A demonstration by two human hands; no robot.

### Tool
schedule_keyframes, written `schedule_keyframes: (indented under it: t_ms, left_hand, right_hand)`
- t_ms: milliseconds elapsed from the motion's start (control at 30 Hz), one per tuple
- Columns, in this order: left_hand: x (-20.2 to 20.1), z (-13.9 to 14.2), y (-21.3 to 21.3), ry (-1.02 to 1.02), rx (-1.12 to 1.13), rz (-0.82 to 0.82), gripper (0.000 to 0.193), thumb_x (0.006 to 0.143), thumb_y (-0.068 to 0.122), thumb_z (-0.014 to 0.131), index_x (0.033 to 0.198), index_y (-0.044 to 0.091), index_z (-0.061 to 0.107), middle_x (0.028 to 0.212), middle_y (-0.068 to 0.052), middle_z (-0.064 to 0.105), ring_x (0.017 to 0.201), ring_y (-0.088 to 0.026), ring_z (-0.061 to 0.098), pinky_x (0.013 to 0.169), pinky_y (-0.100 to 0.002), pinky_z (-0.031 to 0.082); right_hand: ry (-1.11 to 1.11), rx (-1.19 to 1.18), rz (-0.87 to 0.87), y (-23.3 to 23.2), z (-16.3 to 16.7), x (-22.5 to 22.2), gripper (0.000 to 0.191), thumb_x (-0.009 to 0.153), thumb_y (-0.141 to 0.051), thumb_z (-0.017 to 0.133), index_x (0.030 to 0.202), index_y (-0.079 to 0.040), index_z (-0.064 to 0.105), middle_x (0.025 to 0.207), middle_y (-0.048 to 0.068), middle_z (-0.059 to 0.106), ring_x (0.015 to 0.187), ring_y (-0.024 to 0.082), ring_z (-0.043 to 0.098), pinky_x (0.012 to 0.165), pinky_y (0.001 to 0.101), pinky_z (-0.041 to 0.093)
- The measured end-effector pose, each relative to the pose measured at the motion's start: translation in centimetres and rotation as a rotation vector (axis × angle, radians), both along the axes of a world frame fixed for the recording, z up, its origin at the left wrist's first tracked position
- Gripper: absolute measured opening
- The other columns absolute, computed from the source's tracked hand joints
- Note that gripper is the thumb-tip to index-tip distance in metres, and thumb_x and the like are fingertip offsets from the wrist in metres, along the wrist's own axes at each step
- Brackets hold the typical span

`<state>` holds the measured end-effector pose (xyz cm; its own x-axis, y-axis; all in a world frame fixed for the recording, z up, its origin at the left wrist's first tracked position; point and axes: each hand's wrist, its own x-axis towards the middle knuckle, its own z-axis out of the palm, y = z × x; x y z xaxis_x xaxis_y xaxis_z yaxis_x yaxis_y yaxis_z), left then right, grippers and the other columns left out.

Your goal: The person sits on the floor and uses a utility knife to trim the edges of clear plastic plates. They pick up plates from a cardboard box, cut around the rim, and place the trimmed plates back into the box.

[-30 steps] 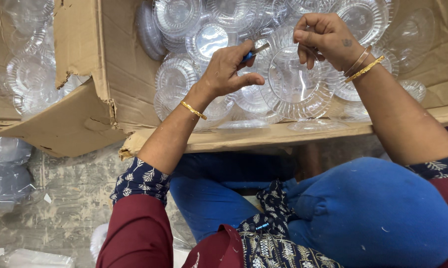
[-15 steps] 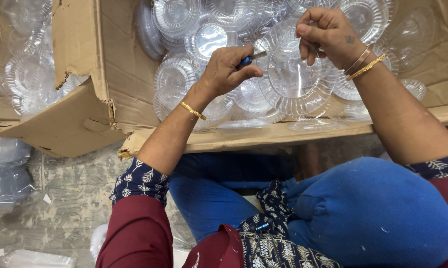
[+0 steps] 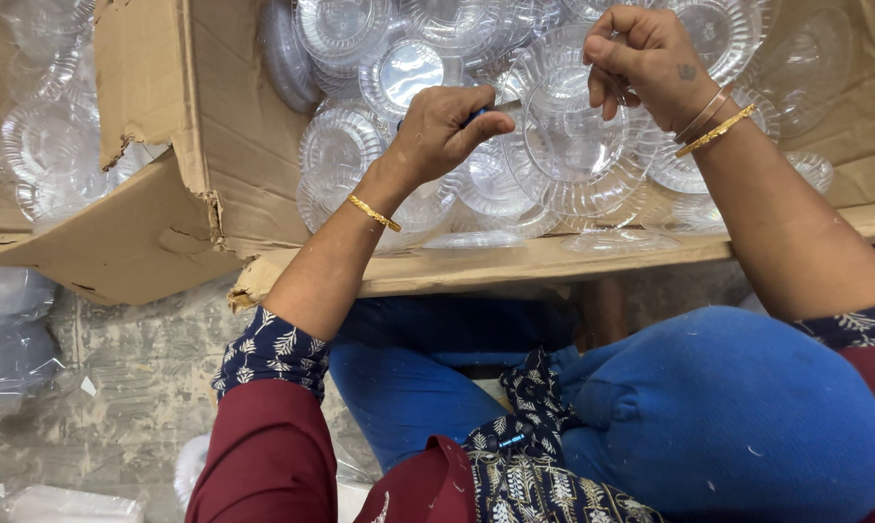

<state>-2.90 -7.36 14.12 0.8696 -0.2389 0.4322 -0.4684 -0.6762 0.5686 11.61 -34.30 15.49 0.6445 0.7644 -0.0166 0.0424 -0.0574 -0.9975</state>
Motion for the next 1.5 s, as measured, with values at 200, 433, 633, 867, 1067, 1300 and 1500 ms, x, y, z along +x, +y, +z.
schedule_keyframes:
  t_ms: [200,433,633,867,1067,1300,1500]
  left_hand:
    - [0.0,0.5,0.0,0.085,0.041,-0.001,0.063,0.104,0.061,0.052,0.071,0.007,0.051,0.058,-0.009,0.05,0.052,-0.028,0.05,0.051,-0.041,0.037]
    - [-0.1,0.5,0.2,0.118,0.048,-0.007,0.061,0.106,0.058,0.052,0.074,0.006,0.053,0.059,-0.01,0.051,0.054,-0.03,0.05,0.052,-0.042,0.038]
    - [-0.1,0.6,0.5,0.16,0.019,-0.02,0.062,0.106,0.063,0.054,0.081,0.006,0.052,0.064,-0.008,0.051,0.058,-0.026,0.049,0.056,-0.04,0.038]
    - [-0.3,0.8,0.4,0.029,0.009,-0.043,0.081,0.078,0.087,0.068,0.1,0.01,0.057,0.082,0.0,0.061,0.067,-0.014,0.056,0.06,-0.031,0.045]
    - [-0.2,0.4,0.4,-0.017,0.002,-0.071,0.083,0.074,0.087,0.071,0.1,0.009,0.055,0.077,0.0,0.054,0.065,-0.015,0.054,0.058,-0.031,0.045]
    - [-0.1,-0.6,0.4,-0.001,0.052,-0.008,0.072,0.086,0.079,0.067,0.081,0.01,0.046,0.066,0.0,0.044,0.059,-0.018,0.045,0.056,-0.034,0.037]
    - [-0.1,-0.2,0.4,-0.104,0.043,0.035,0.075,0.083,0.085,0.062,0.085,0.011,0.05,0.067,0.002,0.049,0.056,-0.014,0.049,0.052,-0.03,0.04]
  right_hand:
    - [-0.055,-0.107,-0.024,0.1,-0.2,0.0,0.016,0.11,-0.019,0.059,0.103,-0.005,0.062,0.075,0.008,0.068,0.056,0.009,0.061,0.045,0.0205,0.038]
    - [-0.032,-0.147,-0.046,0.2,-0.8,-0.1,0.016,0.111,-0.018,0.06,0.102,-0.006,0.063,0.071,0.005,0.064,0.055,0.008,0.059,0.047,0.0209,0.043]
    - [-0.007,-0.074,-0.013,0.0,-0.8,0.3,0.016,0.113,-0.019,0.059,0.102,-0.008,0.063,0.074,0.005,0.065,0.055,0.009,0.059,0.045,0.0205,0.037]
    - [0.016,-0.011,0.018,-0.1,-0.7,0.2,0.017,0.114,-0.019,0.058,0.101,-0.009,0.062,0.074,0.005,0.066,0.055,0.008,0.059,0.045,0.0203,0.034]
    - [0.052,0.008,0.019,-0.1,-0.7,0.3,0.016,0.113,-0.019,0.059,0.101,-0.009,0.063,0.074,0.005,0.066,0.054,0.008,0.059,0.045,0.0202,0.034]
    - [0.086,0.022,-0.043,-0.3,-1.1,0.8,0.016,0.114,-0.02,0.057,0.102,-0.011,0.063,0.075,0.004,0.066,0.054,0.008,0.059,0.044,0.0207,0.034]
    - [0.096,0.041,-0.034,-0.2,-1.2,0.7,0.016,0.115,-0.019,0.057,0.102,-0.01,0.062,0.075,0.004,0.066,0.054,0.009,0.059,0.044,0.0214,0.033]
